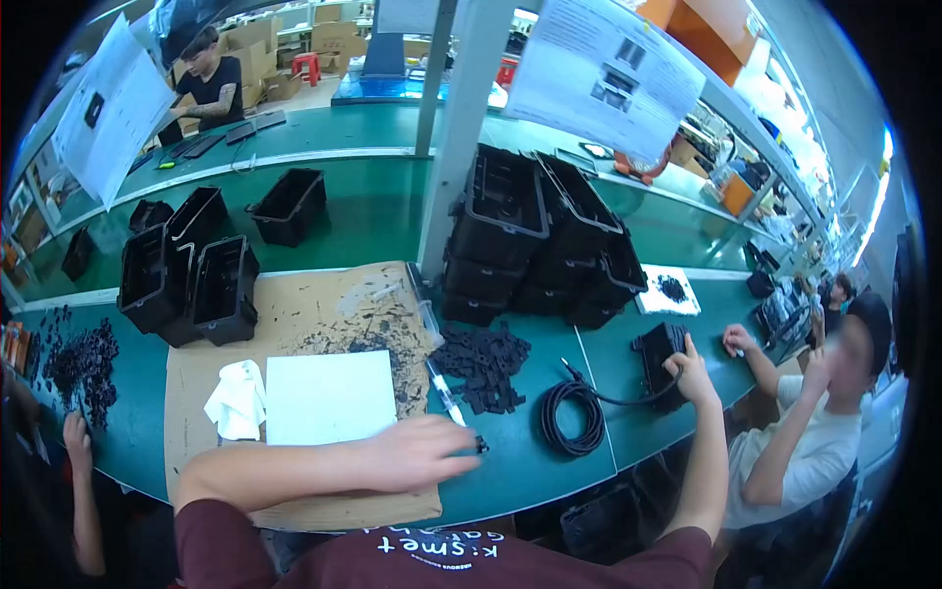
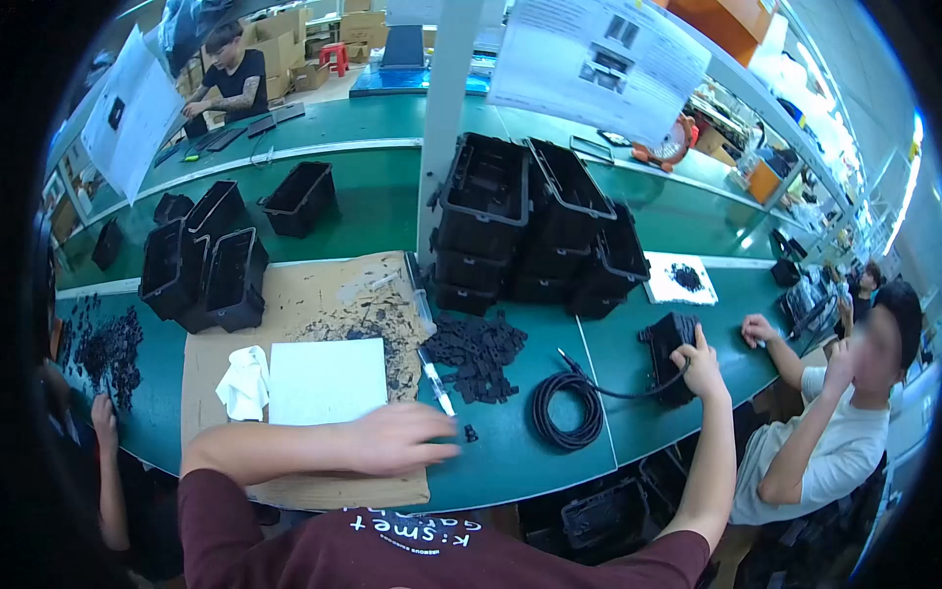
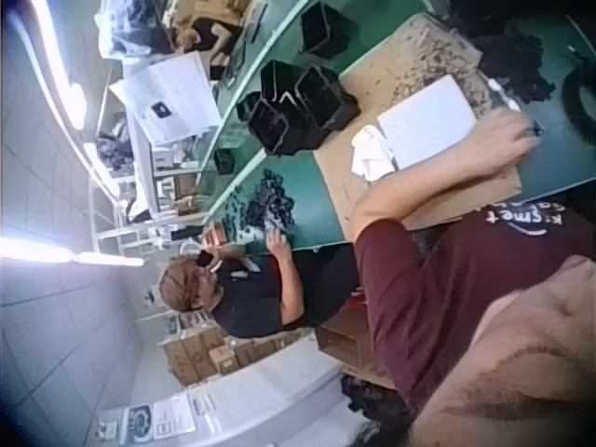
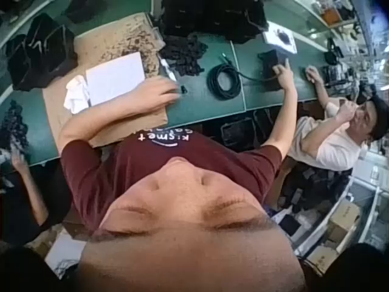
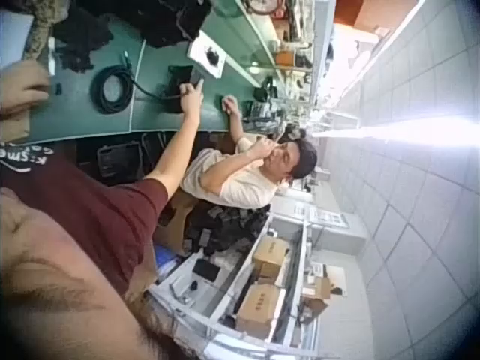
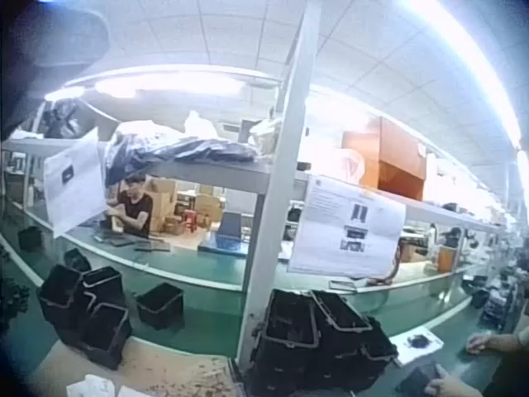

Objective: The person assembles a plastic electronics enclosure by hand, connecting internal wires and securing external cables.

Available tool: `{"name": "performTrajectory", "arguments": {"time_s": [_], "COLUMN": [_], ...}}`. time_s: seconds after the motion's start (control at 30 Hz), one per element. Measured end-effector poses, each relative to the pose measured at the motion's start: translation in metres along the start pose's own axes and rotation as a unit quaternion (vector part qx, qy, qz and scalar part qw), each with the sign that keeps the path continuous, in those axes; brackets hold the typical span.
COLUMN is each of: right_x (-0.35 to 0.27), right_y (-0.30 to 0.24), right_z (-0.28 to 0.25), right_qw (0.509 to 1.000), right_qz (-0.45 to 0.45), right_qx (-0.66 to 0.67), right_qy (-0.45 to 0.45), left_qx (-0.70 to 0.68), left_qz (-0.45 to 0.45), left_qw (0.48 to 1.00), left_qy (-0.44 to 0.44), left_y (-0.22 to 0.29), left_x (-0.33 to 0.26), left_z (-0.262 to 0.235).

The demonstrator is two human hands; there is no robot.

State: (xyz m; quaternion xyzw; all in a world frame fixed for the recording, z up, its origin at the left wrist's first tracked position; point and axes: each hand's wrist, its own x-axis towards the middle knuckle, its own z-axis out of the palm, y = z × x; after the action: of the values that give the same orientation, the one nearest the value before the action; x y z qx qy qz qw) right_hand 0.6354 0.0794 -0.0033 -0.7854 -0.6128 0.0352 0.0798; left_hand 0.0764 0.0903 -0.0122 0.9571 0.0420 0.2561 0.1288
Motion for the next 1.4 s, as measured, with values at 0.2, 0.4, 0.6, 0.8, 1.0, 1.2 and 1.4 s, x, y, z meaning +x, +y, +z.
{"name": "performTrajectory", "arguments": {"time_s": [0.2,0.4,0.6,0.8,1.0,1.2,1.4], "right_x": [-0.009,-0.003,-0.044,-0.087,-0.052,0.1,0.152], "right_y": [-0.006,-0.037,-0.08,-0.273,-0.481,-0.634,-0.68], "right_z": [-0.014,-0.038,-0.087,-0.089,-0.002,0.087,0.136], "right_qw": [0.996,0.979,0.95,0.968,0.832,0.853,0.908], "right_qz": [-0.035,0.047,0.108,-0.179,-0.552,-0.499,-0.411], "right_qx": [-0.071,-0.1,-0.236,0.013,-0.016,0.005,-0.02], "right_qy": [-0.03,-0.171,-0.172,-0.174,-0.052,0.152,0.076], "left_qx": [0.106,0.152,0.153,0.143,0.105,0.078,0.069], "left_qz": [-0.271,-0.347,-0.369,-0.355,-0.276,-0.237,-0.238], "left_qw": [0.95,0.903,0.887,0.879,0.896,0.894,0.897], "left_qy": [0.113,0.201,0.231,0.283,0.333,0.373,0.365], "left_y": [-0.001,0.001,0.014,-0.009,-0.007,-0.01,-0.013], "left_x": [-0.096,-0.136,-0.162,-0.179,-0.199,-0.205,-0.208], "left_z": [-0.069,-0.072,-0.08,-0.084,-0.072,-0.074,-0.079]}}
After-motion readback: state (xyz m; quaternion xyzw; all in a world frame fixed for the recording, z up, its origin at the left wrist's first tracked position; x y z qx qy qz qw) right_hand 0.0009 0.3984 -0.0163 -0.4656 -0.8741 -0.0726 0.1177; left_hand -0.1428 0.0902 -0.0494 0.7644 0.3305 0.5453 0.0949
